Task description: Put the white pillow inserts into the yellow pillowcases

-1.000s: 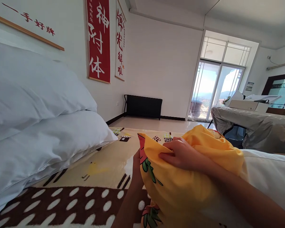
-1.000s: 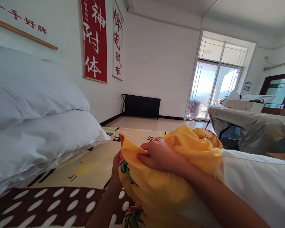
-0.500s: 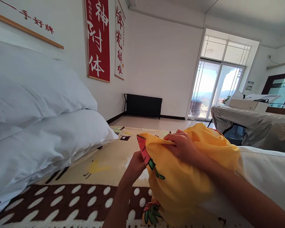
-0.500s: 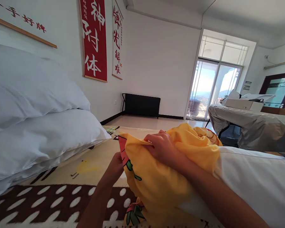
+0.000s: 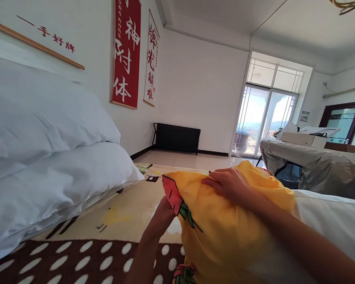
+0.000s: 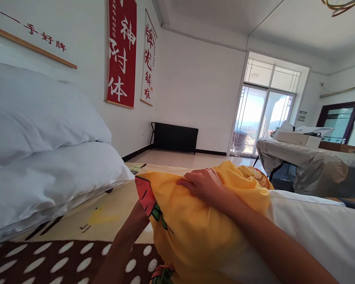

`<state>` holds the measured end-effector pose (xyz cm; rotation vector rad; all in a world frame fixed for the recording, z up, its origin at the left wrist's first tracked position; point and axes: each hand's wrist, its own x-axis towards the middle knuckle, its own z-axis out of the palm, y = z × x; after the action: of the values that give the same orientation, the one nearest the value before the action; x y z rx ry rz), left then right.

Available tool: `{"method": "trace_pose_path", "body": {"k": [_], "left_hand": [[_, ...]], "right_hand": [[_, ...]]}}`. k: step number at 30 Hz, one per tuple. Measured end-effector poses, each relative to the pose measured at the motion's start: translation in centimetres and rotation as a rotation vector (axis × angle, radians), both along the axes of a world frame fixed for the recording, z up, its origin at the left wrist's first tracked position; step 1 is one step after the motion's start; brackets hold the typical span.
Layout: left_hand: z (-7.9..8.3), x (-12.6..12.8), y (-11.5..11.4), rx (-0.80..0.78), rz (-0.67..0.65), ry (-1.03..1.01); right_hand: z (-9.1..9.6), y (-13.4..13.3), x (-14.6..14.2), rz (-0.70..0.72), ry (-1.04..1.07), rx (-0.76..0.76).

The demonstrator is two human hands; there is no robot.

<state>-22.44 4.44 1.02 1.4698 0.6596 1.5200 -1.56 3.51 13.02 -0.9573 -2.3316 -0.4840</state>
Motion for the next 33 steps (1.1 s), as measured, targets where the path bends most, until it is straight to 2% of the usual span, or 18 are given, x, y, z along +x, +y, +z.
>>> {"method": "trace_pose_path", "body": {"k": [4,8,10,13,15,19,23,27,30,33], "left_hand": [[0.2,0.3,-0.2,-0.049,-0.051,-0.128],[0.1,0.9,0.4,-0.136,-0.017,-0.311],[0.1,1.0,0.6,-0.146,0.007,-0.353],[0.4,0.8,0.5,-0.149,-0.001,-0.355],[0.7,0.6,0.1,-0.162,-0.037,-0.314],[0.9,0.4,-0.7,-0.181,-0.023,-0.361],[0.7,-0.1,-0.6,-0.227,0.088,-0.453],[1.2,-1.3,-0.8,-0.216,0.133,-0.417],[2.1,-2.6,-2.2,-0.160,0.013,-0.363],[2.8,-3.3,-3.6,-0.041,-0.167,-0.177]], "right_hand": [[0.4,-0.2,0.8,0.001,-0.058,-0.038],[0.8,-1.1,1.4,-0.043,-0.092,-0.109],[1.0,-1.9,1.7,-0.056,-0.030,-0.006],[1.0,-3.5,1.9,-0.080,0.111,0.302],[0.3,-4.4,1.7,-0.139,0.046,0.372],[-2.0,-4.4,1.0,-0.181,-0.202,0.256],[-3.4,-3.2,0.8,-0.107,-0.194,0.202],[-3.5,-2.9,1.0,-0.059,-0.135,0.239],[-3.3,-2.8,1.1,-0.029,-0.071,0.293],[-3.1,-2.3,1.3,-0.016,0.015,0.336]]}}
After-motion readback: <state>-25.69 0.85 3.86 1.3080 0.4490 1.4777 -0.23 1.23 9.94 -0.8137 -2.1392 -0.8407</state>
